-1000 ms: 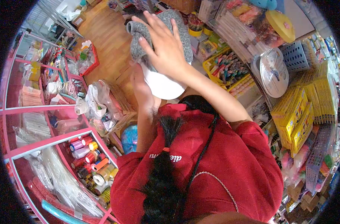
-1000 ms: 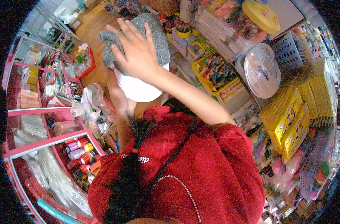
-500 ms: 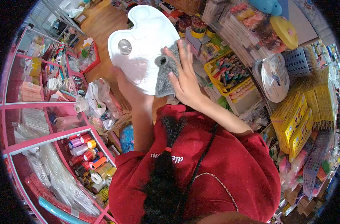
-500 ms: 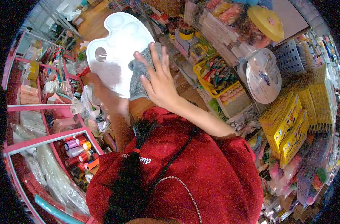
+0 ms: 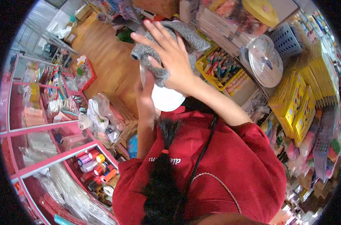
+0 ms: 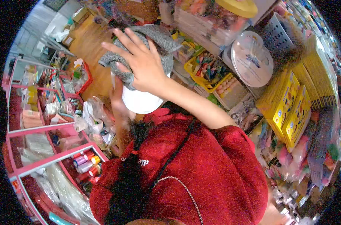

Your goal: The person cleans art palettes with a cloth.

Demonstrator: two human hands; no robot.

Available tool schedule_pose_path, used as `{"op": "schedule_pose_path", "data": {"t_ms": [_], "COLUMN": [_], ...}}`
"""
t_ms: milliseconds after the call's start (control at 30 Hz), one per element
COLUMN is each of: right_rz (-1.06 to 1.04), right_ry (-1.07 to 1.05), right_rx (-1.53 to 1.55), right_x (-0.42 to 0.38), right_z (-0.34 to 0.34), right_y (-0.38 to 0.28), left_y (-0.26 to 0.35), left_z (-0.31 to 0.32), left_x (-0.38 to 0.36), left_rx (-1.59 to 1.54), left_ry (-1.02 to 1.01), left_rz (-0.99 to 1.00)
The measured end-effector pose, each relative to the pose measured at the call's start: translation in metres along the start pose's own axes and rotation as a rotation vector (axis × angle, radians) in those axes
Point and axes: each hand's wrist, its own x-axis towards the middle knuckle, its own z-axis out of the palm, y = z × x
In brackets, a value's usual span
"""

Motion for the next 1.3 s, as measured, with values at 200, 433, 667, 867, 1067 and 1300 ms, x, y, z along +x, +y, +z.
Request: {"op": "schedule_pose_path", "data": {"t_ms": [200,433,667,867,1067,1300], "right_rz": [-0.029,0.127,0.027,-0.004,0.067,0.115], "right_ry": [0.098,0.183,-0.177,0.052,0.13,-0.027], "right_rx": [-0.063,0.327,0.091,0.115,0.199,0.498], "right_x": [-0.001,-0.038,-0.059,-0.019,-0.003,-0.042], "right_z": [-0.022,-0.01,0.0,-0.015,-0.023,-0.004], "right_y": [0.019,0.041,-0.007,0.006,0.014,-0.019], "left_y": [0.01,0.013,0.025,-0.015,-0.009,0.018], "left_z": [-0.001,-0.011,0.022,0.01,0.019,0.03], "left_x": [-0.011,-0.007,-0.003,-0.008,-0.017,-0.025], "left_rx": [0.112,-0.021,-0.08,-0.155,-0.169,-0.336], "left_ry": [0.222,0.041,0.173,0.03,-0.007,0.336], "left_rz": [-0.076,0.015,0.018,0.048,0.173,0.44]}}
